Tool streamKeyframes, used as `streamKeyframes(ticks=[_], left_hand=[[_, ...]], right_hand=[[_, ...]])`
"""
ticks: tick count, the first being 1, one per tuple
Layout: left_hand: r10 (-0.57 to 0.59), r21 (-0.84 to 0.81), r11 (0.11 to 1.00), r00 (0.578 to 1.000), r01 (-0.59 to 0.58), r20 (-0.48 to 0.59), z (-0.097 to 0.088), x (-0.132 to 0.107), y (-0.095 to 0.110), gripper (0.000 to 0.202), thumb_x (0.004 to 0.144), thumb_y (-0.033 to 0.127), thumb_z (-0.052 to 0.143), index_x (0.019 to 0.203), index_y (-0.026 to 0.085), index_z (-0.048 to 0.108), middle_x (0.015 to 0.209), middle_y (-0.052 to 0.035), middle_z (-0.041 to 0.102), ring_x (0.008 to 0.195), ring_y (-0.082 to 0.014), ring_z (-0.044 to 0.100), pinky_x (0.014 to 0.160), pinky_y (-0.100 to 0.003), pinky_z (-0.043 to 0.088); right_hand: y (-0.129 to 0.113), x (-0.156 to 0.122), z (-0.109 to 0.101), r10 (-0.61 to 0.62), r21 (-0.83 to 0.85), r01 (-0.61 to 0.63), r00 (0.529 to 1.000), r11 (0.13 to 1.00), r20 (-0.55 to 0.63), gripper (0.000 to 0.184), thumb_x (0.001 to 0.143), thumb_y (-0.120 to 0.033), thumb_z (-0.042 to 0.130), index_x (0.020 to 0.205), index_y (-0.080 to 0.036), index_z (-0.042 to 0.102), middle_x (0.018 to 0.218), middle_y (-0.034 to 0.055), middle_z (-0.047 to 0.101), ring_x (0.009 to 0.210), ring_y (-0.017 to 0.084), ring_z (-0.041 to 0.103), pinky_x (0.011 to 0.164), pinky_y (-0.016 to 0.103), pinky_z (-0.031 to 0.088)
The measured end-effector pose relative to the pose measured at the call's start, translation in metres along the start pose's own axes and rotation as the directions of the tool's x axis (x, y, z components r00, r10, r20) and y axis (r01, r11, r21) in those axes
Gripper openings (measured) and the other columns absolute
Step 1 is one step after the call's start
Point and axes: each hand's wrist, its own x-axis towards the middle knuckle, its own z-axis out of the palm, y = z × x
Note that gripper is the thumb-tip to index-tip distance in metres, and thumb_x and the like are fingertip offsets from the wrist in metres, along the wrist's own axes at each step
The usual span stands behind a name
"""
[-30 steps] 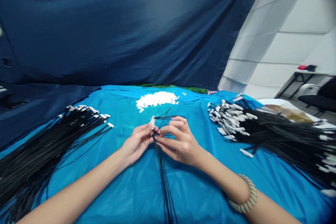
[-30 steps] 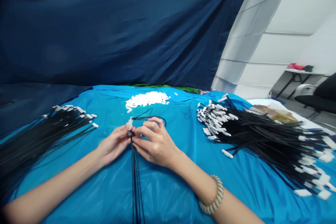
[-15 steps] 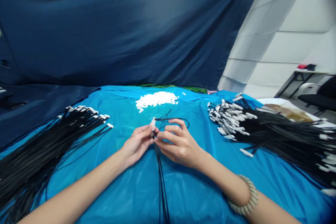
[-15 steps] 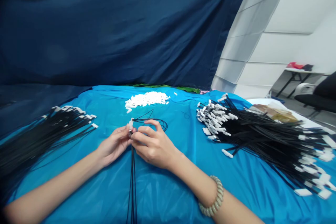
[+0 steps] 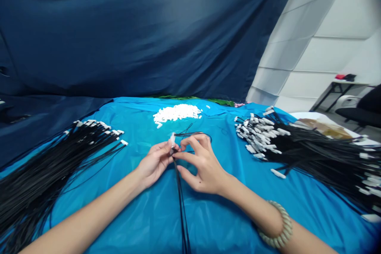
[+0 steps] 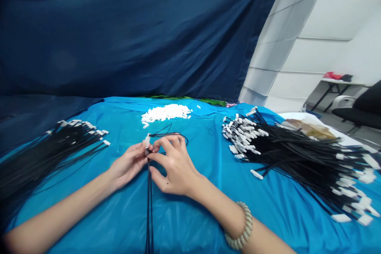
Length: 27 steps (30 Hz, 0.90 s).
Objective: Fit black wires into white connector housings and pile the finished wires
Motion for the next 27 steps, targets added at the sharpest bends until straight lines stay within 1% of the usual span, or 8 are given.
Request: streamKeyframes(ticks=[5, 14, 16, 20, 22, 27], left_hand=[[-0.002, -0.014, 1.000, 1.000, 0.001, -0.028, 0.000, 0.000, 0.000, 0.006, 0.066, 0.013, 0.060, 0.062, 0.009, 0.062, 0.064, -0.0036, 0.058, 0.062, -0.0093, 0.054, 0.059, -0.017, 0.045], [-0.003, -0.018, 1.000, 0.999, 0.003, -0.038, 0.000, 0.000, -0.001, 0.007, 0.067, 0.015, 0.060, 0.063, 0.009, 0.062, 0.065, -0.0039, 0.058, 0.064, -0.0101, 0.055, 0.062, -0.018, 0.046], [0.002, -0.013, 1.000, 1.000, -0.002, -0.024, -0.001, 0.000, -0.001, 0.008, 0.067, 0.016, 0.061, 0.064, 0.009, 0.062, 0.066, -0.0043, 0.059, 0.065, -0.0113, 0.055, 0.063, -0.021, 0.046], [0.015, 0.023, 1.000, 1.000, -0.015, 0.006, -0.001, 0.000, 0.000, 0.012, 0.067, 0.020, 0.061, 0.064, 0.009, 0.062, 0.067, -0.0062, 0.060, 0.068, -0.0140, 0.056, 0.064, -0.023, 0.047], [0.021, 0.034, 0.999, 1.000, -0.021, 0.007, -0.001, -0.001, 0.000, 0.013, 0.066, 0.021, 0.062, 0.064, 0.009, 0.062, 0.068, -0.0063, 0.060, 0.069, -0.0144, 0.057, 0.065, -0.023, 0.046], [0.035, 0.048, 0.998, 0.999, -0.036, 0.022, 0.000, -0.003, 0.000, 0.012, 0.066, 0.021, 0.063, 0.066, 0.009, 0.063, 0.069, -0.0063, 0.061, 0.072, -0.0148, 0.057, 0.070, -0.024, 0.046]], right_hand=[[-0.004, 0.000, 0.001, 0.088, 0.016, -0.088, 0.996, 0.996, 0.028, 0.021, 0.070, -0.025, 0.050, 0.090, -0.020, 0.056, 0.098, 0.0062, 0.044, 0.097, 0.022, 0.035, 0.083, 0.042, 0.028], [-0.007, 0.000, 0.002, 0.112, 0.021, -0.112, 0.994, 0.993, 0.012, 0.020, 0.068, -0.022, 0.050, 0.088, -0.019, 0.054, 0.098, 0.0059, 0.043, 0.095, 0.022, 0.035, 0.083, 0.042, 0.029], [-0.008, 0.000, 0.003, 0.125, 0.027, -0.125, 0.992, 0.992, -0.016, 0.018, 0.066, -0.022, 0.050, 0.083, -0.019, 0.054, 0.096, 0.0059, 0.044, 0.094, 0.022, 0.036, 0.082, 0.041, 0.030], [-0.009, -0.002, 0.006, 0.124, 0.038, -0.122, 0.990, 0.992, -0.068, 0.005, 0.065, -0.020, 0.051, 0.068, -0.018, 0.053, 0.092, 0.0055, 0.045, 0.092, 0.022, 0.038, 0.080, 0.041, 0.030], [-0.009, -0.002, 0.007, 0.119, 0.041, -0.117, 0.990, 0.992, -0.071, 0.005, 0.065, -0.021, 0.051, 0.064, -0.018, 0.054, 0.092, 0.0054, 0.044, 0.093, 0.022, 0.038, 0.080, 0.041, 0.029], [-0.011, -0.003, 0.008, 0.138, 0.025, -0.137, 0.989, 0.990, -0.059, 0.007, 0.065, -0.021, 0.052, 0.061, -0.018, 0.057, 0.093, 0.0051, 0.044, 0.093, 0.023, 0.037, 0.079, 0.041, 0.029]])
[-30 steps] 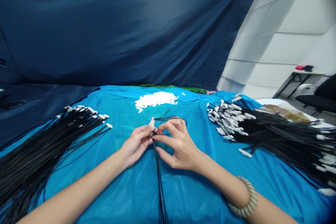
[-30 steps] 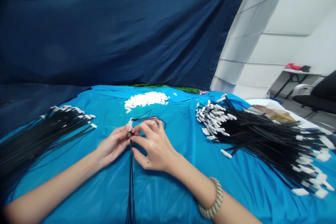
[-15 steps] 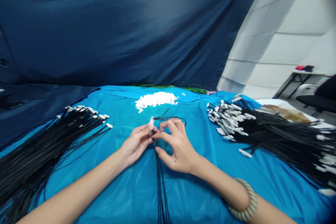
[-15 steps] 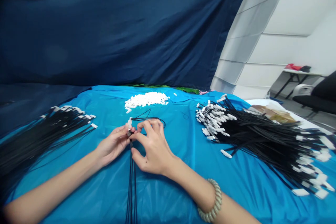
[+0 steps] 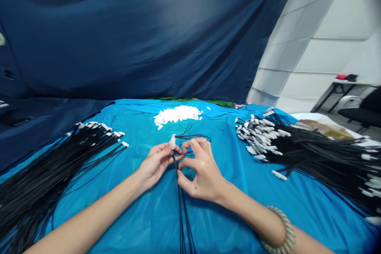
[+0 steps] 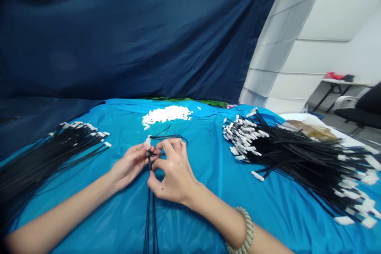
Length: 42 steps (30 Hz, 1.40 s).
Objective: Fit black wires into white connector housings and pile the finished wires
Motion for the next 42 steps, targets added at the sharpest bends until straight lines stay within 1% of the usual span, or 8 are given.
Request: streamKeyframes(ticks=[10, 18, 20, 25, 27, 34, 39, 42], left_hand=[[0.017, 0.002, 1.000, 0.999, -0.017, -0.050, 0.000, 0.002, -0.001, 0.013, 0.064, 0.021, 0.064, 0.062, 0.008, 0.063, 0.066, -0.0056, 0.060, 0.067, -0.0134, 0.057, 0.067, -0.024, 0.048], [0.031, -0.054, 0.998, 0.997, -0.035, -0.071, -0.004, 0.007, -0.001, 0.010, 0.068, 0.018, 0.061, 0.066, 0.008, 0.063, 0.067, -0.0046, 0.061, 0.070, -0.0138, 0.057, 0.075, -0.030, 0.048], [0.027, -0.052, 0.998, 0.996, -0.031, -0.080, -0.004, 0.007, 0.000, 0.010, 0.068, 0.018, 0.061, 0.066, 0.008, 0.063, 0.068, -0.0051, 0.061, 0.069, -0.0137, 0.057, 0.074, -0.029, 0.048], [0.023, -0.041, 0.999, 0.995, -0.027, -0.093, -0.004, 0.006, 0.000, 0.010, 0.068, 0.017, 0.060, 0.065, 0.008, 0.063, 0.068, -0.0054, 0.061, 0.068, -0.0135, 0.058, 0.073, -0.028, 0.048], [0.018, -0.036, 0.999, 0.996, -0.021, -0.082, -0.004, 0.006, -0.001, 0.011, 0.069, 0.018, 0.060, 0.065, 0.008, 0.063, 0.067, -0.0057, 0.061, 0.069, -0.0143, 0.058, 0.074, -0.029, 0.048], [-0.006, -0.029, 1.000, 0.999, 0.005, -0.041, -0.004, 0.005, -0.003, 0.014, 0.067, 0.021, 0.061, 0.064, 0.008, 0.063, 0.066, -0.0062, 0.061, 0.069, -0.0146, 0.058, 0.078, -0.031, 0.046], [-0.012, -0.034, 0.999, 0.999, 0.011, -0.034, -0.003, 0.005, -0.003, 0.015, 0.068, 0.022, 0.061, 0.065, 0.008, 0.063, 0.066, -0.0065, 0.062, 0.069, -0.0148, 0.058, 0.078, -0.031, 0.047], [-0.016, -0.034, 0.999, 1.000, 0.015, -0.023, -0.002, 0.004, -0.003, 0.011, 0.068, 0.018, 0.061, 0.064, 0.008, 0.063, 0.065, -0.0057, 0.061, 0.069, -0.0144, 0.058, 0.078, -0.032, 0.047]], right_hand=[[-0.001, 0.002, -0.005, 0.089, -0.002, -0.089, 0.994, 0.996, 0.058, 0.009, 0.054, -0.014, 0.054, 0.063, -0.017, 0.054, 0.096, 0.0052, 0.043, 0.095, 0.023, 0.034, 0.082, 0.041, 0.029], [0.002, 0.011, -0.034, 0.193, 0.416, -0.225, 0.974, 0.881, 0.120, 0.011, 0.060, -0.009, 0.056, 0.057, -0.020, 0.059, 0.110, -0.0004, 0.048, 0.107, 0.021, 0.032, 0.094, 0.041, 0.021], [0.004, 0.012, -0.038, 0.199, 0.621, -0.267, 0.964, 0.737, 0.179, 0.010, 0.065, -0.015, 0.057, 0.058, -0.021, 0.061, 0.106, -0.0002, 0.054, 0.110, 0.021, 0.033, 0.096, 0.041, 0.019], [0.008, 0.016, -0.039, 0.249, 0.950, -0.307, 0.926, 0.053, 0.285, 0.026, 0.081, -0.027, 0.040, 0.070, -0.019, 0.062, 0.084, 0.0039, 0.060, 0.100, 0.019, 0.047, 0.094, 0.040, 0.030], [0.010, 0.018, -0.039, 0.373, 0.967, -0.252, 0.893, -0.049, 0.251, 0.020, 0.080, -0.026, 0.044, 0.072, -0.018, 0.060, 0.080, 0.0019, 0.057, 0.084, 0.016, 0.054, 0.084, 0.037, 0.039], [0.028, 0.021, -0.051, 0.635, 0.927, -0.126, 0.760, 0.354, -0.139, 0.030, 0.076, -0.024, 0.054, 0.105, -0.022, 0.049, 0.076, 0.0017, 0.059, 0.046, 0.006, 0.047, 0.039, 0.019, 0.033], [0.029, 0.020, -0.057, 0.537, 0.744, -0.113, 0.763, 0.659, -0.360, 0.025, 0.078, -0.024, 0.052, 0.102, -0.025, 0.056, 0.076, 0.0010, 0.056, 0.050, 0.006, 0.043, 0.042, 0.021, 0.031], [0.021, 0.016, -0.048, 0.383, 0.516, -0.163, 0.853, 0.841, -0.354, 0.013, 0.075, -0.021, 0.056, 0.083, -0.021, 0.065, 0.064, -0.0004, 0.050, 0.055, 0.008, 0.043, 0.048, 0.022, 0.034]])
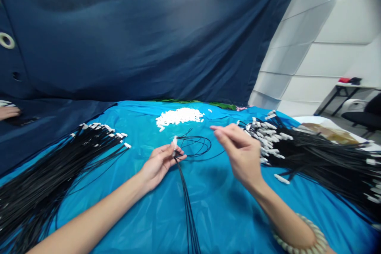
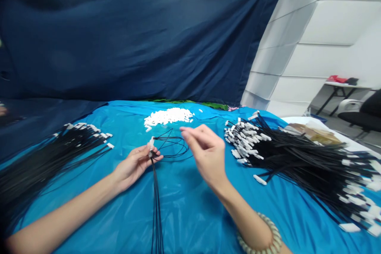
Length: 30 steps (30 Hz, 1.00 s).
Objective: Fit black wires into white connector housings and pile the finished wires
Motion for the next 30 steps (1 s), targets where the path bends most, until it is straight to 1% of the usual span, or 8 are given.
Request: streamKeyframes(ticks=[2, 3, 5, 8, 12, 22, 26, 30], left_hand=[[0.000, -0.010, 1.000, 1.000, 0.000, 0.001, 0.001, -0.001, -0.001, 0.010, 0.068, 0.017, 0.061, 0.064, 0.008, 0.063, 0.065, -0.0054, 0.061, 0.070, -0.0141, 0.058, 0.079, -0.033, 0.047], [-0.001, -0.014, 1.000, 1.000, 0.001, 0.000, 0.001, -0.001, -0.001, 0.009, 0.068, 0.017, 0.061, 0.065, 0.008, 0.063, 0.066, -0.0055, 0.062, 0.070, -0.0141, 0.058, 0.079, -0.033, 0.047], [-0.002, -0.010, 1.000, 1.000, 0.002, 0.001, 0.001, -0.002, -0.001, 0.010, 0.067, 0.018, 0.061, 0.066, 0.008, 0.064, 0.067, -0.0062, 0.062, 0.071, -0.0146, 0.058, 0.079, -0.033, 0.047], [0.004, -0.001, 1.000, 1.000, -0.004, 0.013, 0.001, -0.001, -0.002, 0.012, 0.067, 0.020, 0.062, 0.066, 0.008, 0.064, 0.066, -0.0063, 0.063, 0.071, -0.0146, 0.058, 0.077, -0.031, 0.048], [0.000, -0.002, 1.000, 1.000, 0.000, 0.014, 0.002, -0.001, -0.002, 0.012, 0.065, 0.020, 0.063, 0.066, 0.008, 0.064, 0.066, -0.0059, 0.063, 0.071, -0.0144, 0.058, 0.078, -0.031, 0.047], [0.003, 0.020, 1.000, 1.000, -0.003, 0.020, 0.003, -0.003, -0.001, 0.012, 0.064, 0.021, 0.064, 0.064, 0.009, 0.064, 0.067, -0.0056, 0.062, 0.072, -0.0145, 0.057, 0.079, -0.032, 0.046], [-0.003, 0.020, 1.000, 1.000, 0.003, 0.012, 0.002, -0.003, -0.001, 0.013, 0.063, 0.021, 0.065, 0.064, 0.009, 0.064, 0.066, -0.0055, 0.062, 0.071, -0.0144, 0.057, 0.078, -0.031, 0.045], [-0.005, 0.012, 1.000, 1.000, 0.004, 0.019, 0.002, -0.003, -0.001, 0.013, 0.064, 0.022, 0.065, 0.064, 0.009, 0.064, 0.066, -0.0056, 0.062, 0.072, -0.0144, 0.057, 0.077, -0.031, 0.046]], right_hand=[[0.001, -0.009, 0.009, -0.043, -0.112, 0.059, 0.989, 0.992, 0.141, 0.010, 0.073, -0.021, 0.057, 0.079, -0.019, 0.066, 0.060, -0.0007, 0.048, 0.054, 0.009, 0.043, 0.048, 0.023, 0.034], [0.001, -0.014, 0.014, -0.058, -0.146, 0.086, 0.981, 0.986, 0.187, 0.010, 0.074, -0.020, 0.057, 0.077, -0.018, 0.066, 0.058, -0.0008, 0.046, 0.053, 0.009, 0.042, 0.048, 0.023, 0.033], [0.004, -0.021, 0.023, -0.077, -0.190, 0.121, 0.972, 0.974, 0.224, 0.011, 0.074, -0.020, 0.055, 0.075, -0.016, 0.065, 0.056, -0.0010, 0.044, 0.052, 0.009, 0.041, 0.048, 0.023, 0.033], [0.007, -0.027, 0.029, -0.099, -0.226, 0.144, 0.975, 0.963, 0.200, 0.012, 0.074, -0.019, 0.054, 0.072, -0.015, 0.064, 0.055, -0.0011, 0.044, 0.052, 0.009, 0.041, 0.049, 0.023, 0.032], [0.007, -0.028, 0.029, -0.108, -0.251, 0.148, 0.980, 0.957, 0.169, 0.012, 0.074, -0.019, 0.053, 0.070, -0.015, 0.063, 0.053, -0.0014, 0.043, 0.052, 0.010, 0.040, 0.049, 0.023, 0.031], [0.007, -0.028, 0.029, -0.114, -0.268, 0.156, 0.979, 0.951, 0.167, 0.013, 0.075, -0.019, 0.053, 0.069, -0.014, 0.063, 0.053, -0.0005, 0.044, 0.052, 0.010, 0.040, 0.049, 0.023, 0.031], [0.009, -0.027, 0.029, -0.165, -0.263, 0.209, 0.970, 0.942, 0.180, 0.012, 0.075, -0.018, 0.052, 0.071, -0.014, 0.063, 0.054, 0.0000, 0.045, 0.053, 0.010, 0.040, 0.050, 0.024, 0.032], [0.011, -0.027, 0.028, -0.234, -0.282, 0.288, 0.949, 0.915, 0.211, 0.012, 0.076, -0.016, 0.051, 0.074, -0.015, 0.063, 0.056, 0.0008, 0.047, 0.054, 0.011, 0.041, 0.051, 0.024, 0.033]])
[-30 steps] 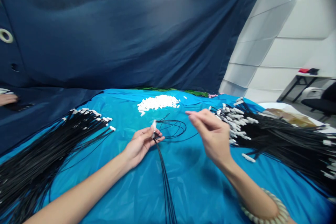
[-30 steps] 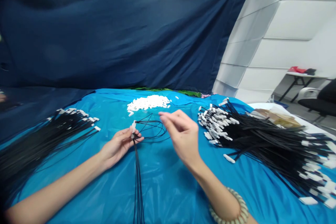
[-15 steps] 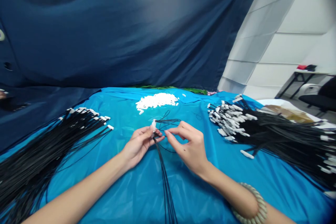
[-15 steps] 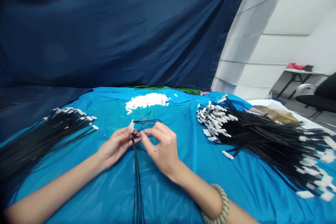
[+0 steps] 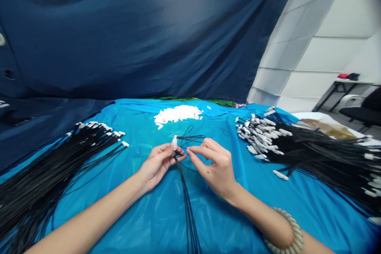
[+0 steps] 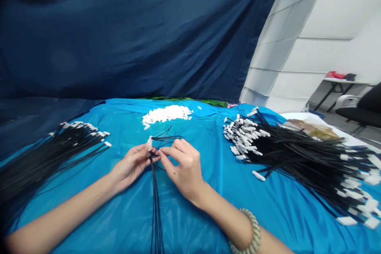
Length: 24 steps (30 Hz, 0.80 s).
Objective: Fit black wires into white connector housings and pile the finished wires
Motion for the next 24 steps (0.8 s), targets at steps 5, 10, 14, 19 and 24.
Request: streamKeyframes(ticks=[5, 10, 14, 19, 24], left_hand=[[0.006, -0.009, 1.000, 1.000, -0.006, 0.002, 0.0005, 0.0012, 0.0000, 0.012, 0.064, 0.021, 0.065, 0.064, 0.009, 0.064, 0.066, -0.0051, 0.062, 0.071, -0.0138, 0.057, 0.076, -0.030, 0.046], [0.011, -0.003, 1.000, 1.000, -0.011, -0.004, 0.0005, 0.0010, 0.0001, 0.012, 0.063, 0.021, 0.065, 0.063, 0.009, 0.064, 0.066, -0.0052, 0.061, 0.071, -0.0144, 0.057, 0.076, -0.030, 0.047], [0.012, -0.002, 1.000, 1.000, -0.012, -0.004, 0.0005, -0.0002, 0.0003, 0.012, 0.064, 0.021, 0.064, 0.064, 0.010, 0.064, 0.067, -0.0050, 0.061, 0.072, -0.0144, 0.057, 0.077, -0.031, 0.046], [0.014, 0.010, 1.000, 1.000, -0.014, -0.008, 0.0017, -0.0003, 0.0009, 0.013, 0.064, 0.022, 0.064, 0.064, 0.010, 0.064, 0.067, -0.0054, 0.062, 0.072, -0.0149, 0.058, 0.079, -0.032, 0.046], [0.010, 0.011, 1.000, 1.000, -0.010, -0.015, 0.0020, -0.0004, 0.0012, 0.014, 0.063, 0.023, 0.065, 0.063, 0.010, 0.064, 0.066, -0.0053, 0.062, 0.071, -0.0148, 0.058, 0.078, -0.031, 0.046]], right_hand=[[0.0021, -0.0021, -0.0018, -0.101, -0.075, 0.103, 0.995, 0.992, 0.023, 0.012, 0.076, -0.015, 0.052, 0.076, -0.014, 0.063, 0.057, 0.0021, 0.049, 0.056, 0.012, 0.041, 0.051, 0.025, 0.033], [0.0035, -0.0025, -0.0025, -0.123, -0.106, 0.126, 0.992, 0.986, 0.032, 0.012, 0.076, -0.014, 0.052, 0.079, -0.014, 0.063, 0.058, 0.0024, 0.051, 0.057, 0.012, 0.041, 0.051, 0.025, 0.034], [0.0031, -0.0019, -0.0025, -0.133, -0.110, 0.136, 0.991, 0.985, 0.032, 0.012, 0.075, -0.014, 0.052, 0.079, -0.014, 0.063, 0.058, 0.0024, 0.051, 0.056, 0.012, 0.041, 0.051, 0.025, 0.034], [0.0028, -0.0019, -0.0028, -0.141, -0.122, 0.145, 0.989, 0.982, 0.041, 0.013, 0.076, -0.015, 0.051, 0.079, -0.015, 0.063, 0.058, 0.0023, 0.050, 0.056, 0.012, 0.041, 0.050, 0.025, 0.033], [0.0026, -0.0022, -0.0029, -0.148, -0.136, 0.153, 0.988, 0.979, 0.046, 0.013, 0.077, -0.015, 0.050, 0.079, -0.015, 0.063, 0.058, 0.0022, 0.050, 0.056, 0.012, 0.040, 0.050, 0.025, 0.033]])
